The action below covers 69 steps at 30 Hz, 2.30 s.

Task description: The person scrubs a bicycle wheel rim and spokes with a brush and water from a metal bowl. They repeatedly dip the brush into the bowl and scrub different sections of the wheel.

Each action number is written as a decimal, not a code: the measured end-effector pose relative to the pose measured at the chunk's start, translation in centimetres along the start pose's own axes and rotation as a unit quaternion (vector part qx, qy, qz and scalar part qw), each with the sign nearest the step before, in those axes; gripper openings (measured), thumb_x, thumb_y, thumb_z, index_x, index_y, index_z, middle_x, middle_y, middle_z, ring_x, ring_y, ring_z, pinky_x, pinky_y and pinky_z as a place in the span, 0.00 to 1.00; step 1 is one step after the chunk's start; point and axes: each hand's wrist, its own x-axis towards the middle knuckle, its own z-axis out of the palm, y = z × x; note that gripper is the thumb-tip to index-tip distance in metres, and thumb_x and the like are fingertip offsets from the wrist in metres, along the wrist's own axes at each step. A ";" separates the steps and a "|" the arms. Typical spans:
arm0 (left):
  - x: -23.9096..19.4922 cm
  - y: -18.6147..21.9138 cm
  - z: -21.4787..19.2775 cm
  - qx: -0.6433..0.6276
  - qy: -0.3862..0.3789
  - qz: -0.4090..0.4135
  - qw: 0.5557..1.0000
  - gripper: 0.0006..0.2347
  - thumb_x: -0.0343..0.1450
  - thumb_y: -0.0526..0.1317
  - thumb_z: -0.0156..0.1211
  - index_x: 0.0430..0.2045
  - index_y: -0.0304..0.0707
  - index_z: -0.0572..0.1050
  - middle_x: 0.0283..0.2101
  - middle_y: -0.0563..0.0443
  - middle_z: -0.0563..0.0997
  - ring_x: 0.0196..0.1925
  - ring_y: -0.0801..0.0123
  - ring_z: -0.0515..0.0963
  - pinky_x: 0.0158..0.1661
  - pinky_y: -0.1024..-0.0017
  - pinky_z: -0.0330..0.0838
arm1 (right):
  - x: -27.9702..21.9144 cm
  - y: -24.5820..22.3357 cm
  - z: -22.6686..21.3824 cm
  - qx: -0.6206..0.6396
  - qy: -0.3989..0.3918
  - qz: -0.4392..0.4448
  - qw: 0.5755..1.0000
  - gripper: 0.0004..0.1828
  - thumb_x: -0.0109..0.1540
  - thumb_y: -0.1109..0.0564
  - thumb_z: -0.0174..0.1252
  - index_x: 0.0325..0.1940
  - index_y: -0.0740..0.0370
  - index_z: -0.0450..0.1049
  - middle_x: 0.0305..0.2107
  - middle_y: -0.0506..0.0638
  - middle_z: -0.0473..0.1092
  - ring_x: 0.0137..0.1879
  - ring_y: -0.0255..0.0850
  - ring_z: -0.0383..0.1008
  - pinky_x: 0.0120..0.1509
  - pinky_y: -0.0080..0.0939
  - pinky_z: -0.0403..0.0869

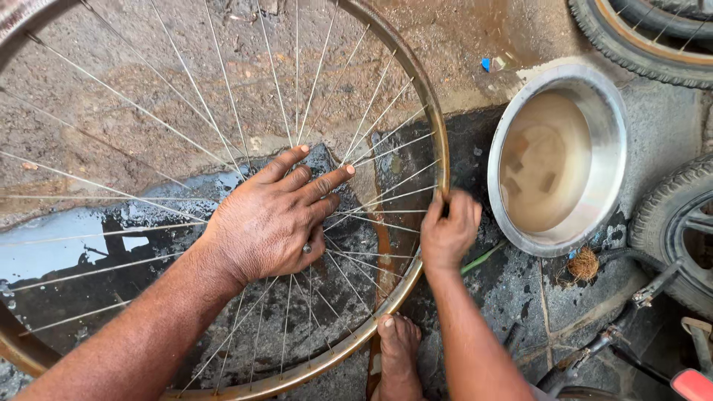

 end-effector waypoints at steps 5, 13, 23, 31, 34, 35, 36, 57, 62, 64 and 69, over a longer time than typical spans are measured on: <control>-0.1 -0.2 -0.3 -0.014 -0.019 0.006 1.000 0.20 0.65 0.51 0.58 0.47 0.41 0.80 0.71 0.52 0.67 0.57 0.61 0.76 0.69 0.56 0.47 | -0.1 -0.7 -0.3 0.027 -0.002 0.037 0.999 0.06 0.63 0.62 0.61 0.40 0.64 0.71 0.38 0.57 0.74 0.45 0.56 0.71 0.51 0.55 0.69; 0.0 -0.1 -0.3 -0.029 -0.009 0.006 1.000 0.22 0.65 0.50 0.57 0.51 0.41 0.79 0.72 0.50 0.65 0.59 0.58 0.75 0.68 0.55 0.47 | 0.0 -0.8 -1.1 0.009 -0.001 0.035 0.999 0.05 0.62 0.61 0.62 0.39 0.63 0.72 0.36 0.57 0.74 0.43 0.56 0.71 0.49 0.54 0.69; 0.1 -0.2 0.3 -0.036 -0.007 0.013 0.999 0.22 0.66 0.52 0.53 0.49 0.41 0.78 0.71 0.49 0.63 0.63 0.58 0.72 0.70 0.52 0.45 | 6.4 -1.1 0.5 0.067 0.015 -0.049 0.996 0.06 0.65 0.63 0.62 0.43 0.64 0.72 0.40 0.57 0.74 0.48 0.57 0.72 0.54 0.54 0.70; -0.6 -0.1 0.5 -0.052 -0.033 0.006 0.998 0.21 0.65 0.49 0.56 0.51 0.42 0.78 0.73 0.50 0.63 0.59 0.59 0.74 0.70 0.56 0.46 | 7.8 -0.4 2.2 0.073 0.011 -0.071 0.995 0.06 0.65 0.63 0.61 0.46 0.63 0.74 0.39 0.58 0.75 0.47 0.57 0.75 0.52 0.56 0.72; 0.1 -0.3 0.2 -0.054 -0.018 0.009 0.998 0.22 0.65 0.50 0.57 0.50 0.41 0.79 0.73 0.48 0.63 0.60 0.57 0.74 0.69 0.55 0.46 | 3.8 -0.2 0.3 0.084 0.003 0.022 0.996 0.06 0.65 0.60 0.61 0.45 0.63 0.73 0.39 0.58 0.76 0.44 0.55 0.76 0.49 0.53 0.73; 0.1 -0.4 0.2 -0.052 -0.008 0.011 0.999 0.21 0.66 0.49 0.57 0.50 0.41 0.79 0.72 0.48 0.64 0.60 0.58 0.74 0.69 0.55 0.47 | 2.8 -0.1 -0.2 0.071 0.013 0.019 0.997 0.06 0.65 0.60 0.62 0.44 0.63 0.73 0.40 0.57 0.76 0.44 0.55 0.76 0.51 0.53 0.73; 0.1 -0.5 0.3 -0.046 0.000 0.009 0.999 0.20 0.66 0.49 0.56 0.49 0.41 0.79 0.72 0.48 0.65 0.60 0.58 0.74 0.69 0.55 0.47 | 2.1 -0.2 -0.2 0.063 0.022 0.015 0.998 0.06 0.64 0.60 0.62 0.43 0.62 0.73 0.40 0.57 0.76 0.45 0.55 0.76 0.52 0.54 0.72; -0.5 -0.3 1.7 -0.056 0.074 -0.014 0.996 0.28 0.66 0.46 0.53 0.63 0.36 0.65 0.69 0.44 0.64 0.69 0.52 0.65 0.69 0.57 0.48 | 15.1 -4.6 2.9 0.095 0.026 -0.193 0.976 0.08 0.66 0.63 0.62 0.49 0.62 0.75 0.48 0.58 0.75 0.59 0.54 0.75 0.66 0.53 0.67; -0.6 -0.6 1.7 -0.057 0.048 -0.007 0.997 0.28 0.66 0.47 0.53 0.62 0.32 0.65 0.70 0.41 0.64 0.68 0.50 0.65 0.70 0.55 0.47 | 16.0 -5.0 4.3 0.129 0.030 -0.182 0.974 0.05 0.67 0.62 0.64 0.46 0.61 0.74 0.45 0.55 0.76 0.55 0.51 0.76 0.64 0.52 0.68; -0.8 -0.4 1.8 -0.057 0.047 -0.006 0.997 0.28 0.66 0.47 0.54 0.61 0.32 0.66 0.69 0.41 0.64 0.68 0.50 0.65 0.70 0.56 0.47 | 16.5 -5.7 4.6 0.131 0.041 -0.209 0.968 0.06 0.69 0.62 0.64 0.49 0.62 0.75 0.46 0.55 0.76 0.56 0.51 0.76 0.64 0.51 0.68; -0.6 -0.6 1.5 -0.054 0.070 -0.003 0.996 0.28 0.66 0.48 0.54 0.60 0.31 0.67 0.67 0.32 0.65 0.68 0.46 0.66 0.69 0.55 0.48 | 14.8 -5.0 2.4 0.110 0.024 -0.155 0.981 0.06 0.66 0.61 0.65 0.43 0.60 0.74 0.44 0.53 0.77 0.51 0.49 0.77 0.60 0.49 0.67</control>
